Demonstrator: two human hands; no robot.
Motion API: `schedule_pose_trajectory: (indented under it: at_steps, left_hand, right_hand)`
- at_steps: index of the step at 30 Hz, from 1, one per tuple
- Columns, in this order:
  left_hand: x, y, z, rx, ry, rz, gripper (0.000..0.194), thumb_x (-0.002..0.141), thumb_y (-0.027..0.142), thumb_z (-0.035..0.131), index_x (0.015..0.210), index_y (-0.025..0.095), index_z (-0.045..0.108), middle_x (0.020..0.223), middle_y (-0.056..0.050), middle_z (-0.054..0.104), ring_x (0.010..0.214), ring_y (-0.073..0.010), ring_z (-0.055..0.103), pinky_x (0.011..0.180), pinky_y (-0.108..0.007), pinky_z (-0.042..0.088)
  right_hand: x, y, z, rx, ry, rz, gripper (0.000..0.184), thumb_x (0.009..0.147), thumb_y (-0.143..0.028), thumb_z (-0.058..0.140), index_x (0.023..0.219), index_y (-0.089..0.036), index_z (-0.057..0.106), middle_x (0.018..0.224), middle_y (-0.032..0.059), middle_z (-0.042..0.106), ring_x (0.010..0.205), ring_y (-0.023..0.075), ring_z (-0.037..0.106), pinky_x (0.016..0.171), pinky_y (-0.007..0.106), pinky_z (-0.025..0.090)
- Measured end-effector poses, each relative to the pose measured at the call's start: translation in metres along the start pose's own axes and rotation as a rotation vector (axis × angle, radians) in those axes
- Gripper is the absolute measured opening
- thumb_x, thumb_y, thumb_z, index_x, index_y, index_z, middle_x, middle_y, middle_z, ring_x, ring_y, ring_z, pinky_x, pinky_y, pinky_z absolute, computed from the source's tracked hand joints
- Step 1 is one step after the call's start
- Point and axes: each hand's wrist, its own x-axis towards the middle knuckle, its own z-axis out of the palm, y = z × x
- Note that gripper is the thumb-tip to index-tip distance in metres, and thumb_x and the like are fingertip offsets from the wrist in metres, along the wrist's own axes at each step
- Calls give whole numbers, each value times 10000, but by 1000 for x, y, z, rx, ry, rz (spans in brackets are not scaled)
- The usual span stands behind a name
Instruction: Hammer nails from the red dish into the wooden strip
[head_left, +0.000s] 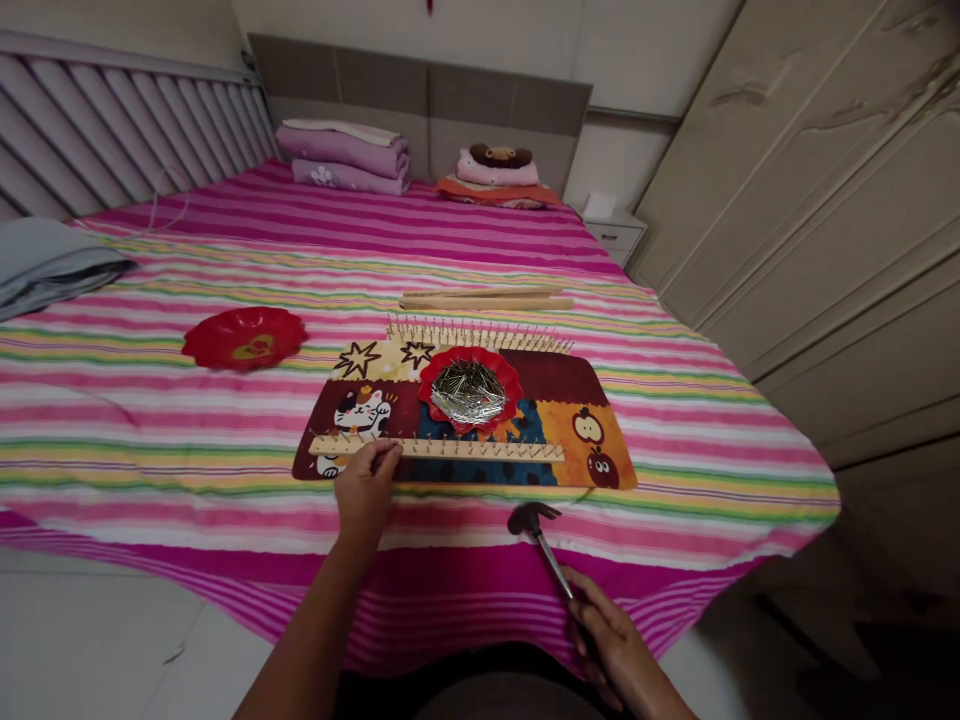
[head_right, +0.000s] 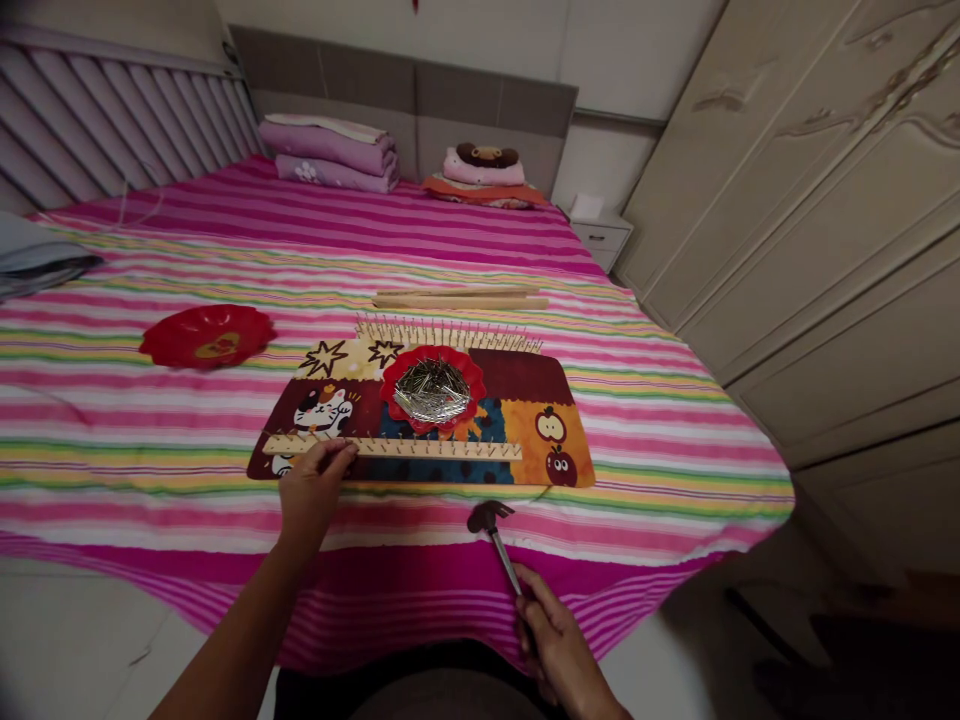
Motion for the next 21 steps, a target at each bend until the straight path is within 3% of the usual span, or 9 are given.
schedule_pose_trajectory:
  at_steps: [4,8,13,17,21]
  left_hand:
    - [-1,-8,2,82,29,182,211,734,386,545,801,215,648,848,-24,692,836,-176,622,808,-287,461]
    - [0,-14,4,113,34,271,214,766,370,511,799,205,643,840,-38,691,835,-179,624,797,-287,459]
    - [0,-17,5,121,31,333,186,773,327,496,786,207,638,823,-41,691,806,-174,625,769,-277,459]
    - [-1,-20,6,143,5,310,177,769,276,483,810,206,640,840,-42,690,810,-169,618,754,-262,453]
    - [-1,-23,7,157,15,319,178,782,304,484,801,216,637,829,-36,687,806,-173,614,754,-269,448]
  right_hand:
    - [-19,-17,18,-7,-75,-28,692,735,-520,520,1335,-194,403,478,-87,405,334,50,265,325,155,142]
    - [-36,-65,46,-51,-172,-121,616,794,-500,479,1350,-248,394,548,-71,432,360,55,277,351,175,178]
    - [-26,-119,83,-332,-290,-452,454,876,-362,407,1309,-232,451,547,-67,391,462,90,335,439,210,265]
    - [-11,-134,105,-466,-295,-581,401,883,-278,386,1265,-220,497,552,-65,383,493,95,350,472,213,295]
    - [-3,-136,115,-557,-260,-671,414,887,-276,379,1287,-239,480,581,-50,433,525,105,412,502,217,341]
